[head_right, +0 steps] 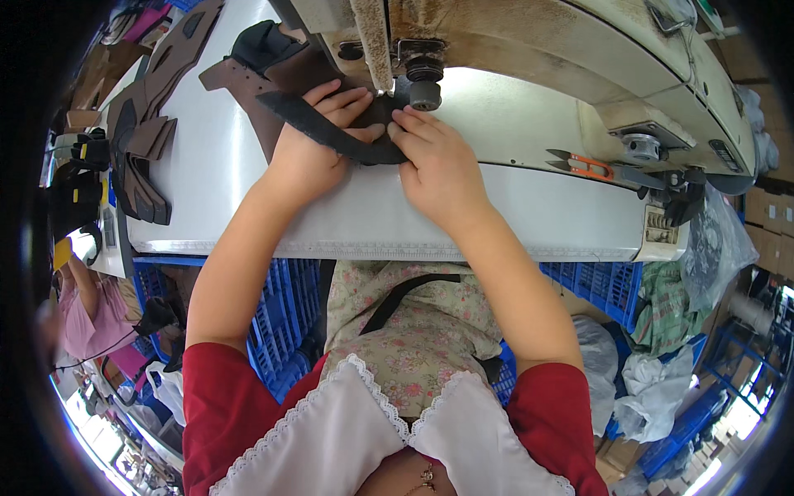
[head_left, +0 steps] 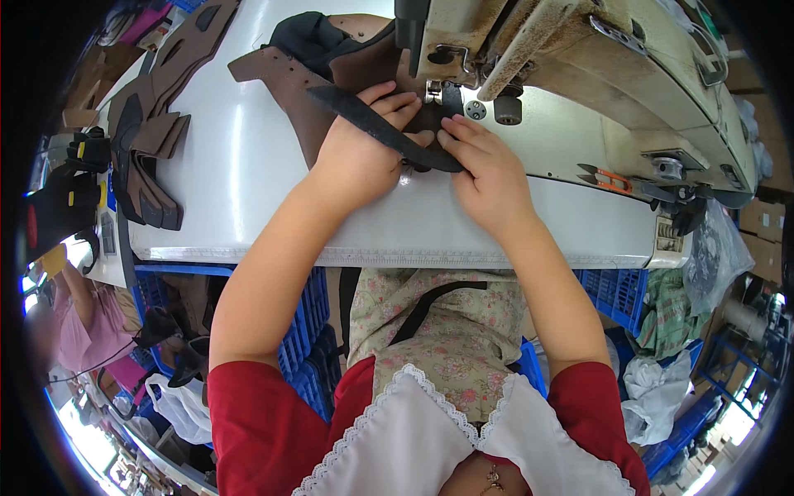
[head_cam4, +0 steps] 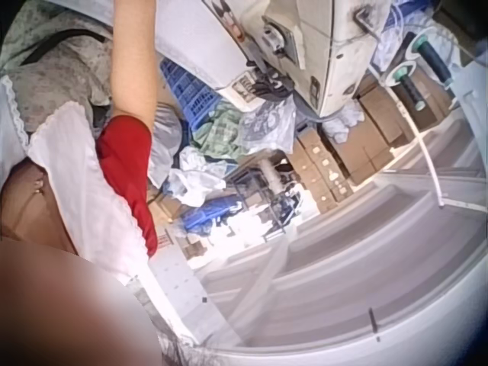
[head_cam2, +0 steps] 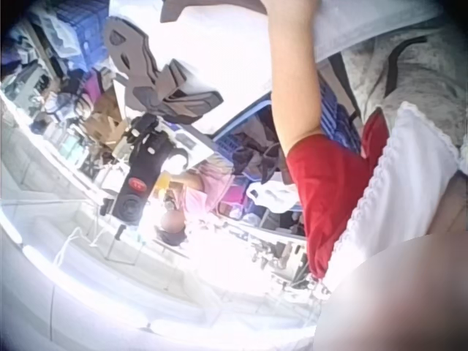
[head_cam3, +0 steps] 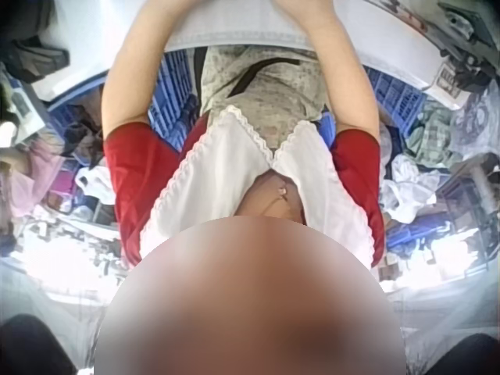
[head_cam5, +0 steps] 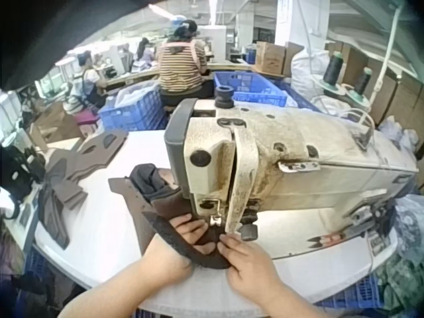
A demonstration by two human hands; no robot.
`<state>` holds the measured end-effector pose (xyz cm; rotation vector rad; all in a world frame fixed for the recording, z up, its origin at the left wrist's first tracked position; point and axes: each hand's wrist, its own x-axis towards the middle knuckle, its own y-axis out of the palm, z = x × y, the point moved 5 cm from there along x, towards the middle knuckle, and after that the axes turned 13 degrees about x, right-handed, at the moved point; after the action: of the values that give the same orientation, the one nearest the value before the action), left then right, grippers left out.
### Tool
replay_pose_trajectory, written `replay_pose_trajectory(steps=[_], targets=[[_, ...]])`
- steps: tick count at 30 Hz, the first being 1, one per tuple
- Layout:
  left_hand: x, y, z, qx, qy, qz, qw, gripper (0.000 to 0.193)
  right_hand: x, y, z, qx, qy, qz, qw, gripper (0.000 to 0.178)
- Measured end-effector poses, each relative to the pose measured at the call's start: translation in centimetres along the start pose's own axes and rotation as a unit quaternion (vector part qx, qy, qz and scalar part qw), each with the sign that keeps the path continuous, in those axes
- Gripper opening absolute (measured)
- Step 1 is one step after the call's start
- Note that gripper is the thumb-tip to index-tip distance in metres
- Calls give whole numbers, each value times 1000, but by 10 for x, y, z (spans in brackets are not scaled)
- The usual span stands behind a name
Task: Use an industrial sewing machine to stitch leather shoe components together.
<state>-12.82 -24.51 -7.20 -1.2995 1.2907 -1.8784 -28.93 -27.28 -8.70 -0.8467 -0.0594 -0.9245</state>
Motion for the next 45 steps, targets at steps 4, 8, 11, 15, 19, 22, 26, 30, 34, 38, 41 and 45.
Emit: replay_pose_trajectory(steps=[4, 8, 11, 15, 19, 22, 26, 30, 34, 38, 41, 45], targets=[[3, 5, 8, -10, 5, -1, 1000, 29, 4, 3, -1, -8, 2, 6, 1000, 40], [6, 5, 13, -6, 17, -3, 1000, 30, 8, 3, 2, -26, -14, -7, 1000, 41], [6, 1, 8, -6, 23, -10, 1000, 32, 9, 1, 5, -35, -3, -18, 999, 42], [-1, -2, -7, 59, -11, 1, 998, 38, 6, 1, 6, -14, 35, -51, 998, 41], [-4, 2, 2, 17, -21, 18, 999, 43, 4, 2, 6, -34, 15, -54, 998, 38], [-5, 5, 14, -21, -8, 30, 999, 42, 4, 2, 2, -47, 13, -42, 998, 35], [-4, 5, 18, -55, 2, 24, 998, 40, 5, 0, 0, -43, 18, -25, 999, 35], [-5, 4, 17, -56, 3, 8, 998, 39, 6, 1, 1, -51, 13, -15, 999, 36], [-5, 5, 18, -60, 5, -2, 998, 38, 6, 4, 4, -63, 13, -3, 998, 36], [-4, 6, 19, -36, 16, -13, 999, 37, 4, 5, 6, -62, 15, -13, 998, 36], [-4, 9, 22, -32, 21, -20, 999, 36, 4, 6, 6, -62, 17, -15, 998, 36], [0, 12, 29, -32, 38, -31, 998, 36, 9, 8, 8, -73, 6, -34, 997, 36]])
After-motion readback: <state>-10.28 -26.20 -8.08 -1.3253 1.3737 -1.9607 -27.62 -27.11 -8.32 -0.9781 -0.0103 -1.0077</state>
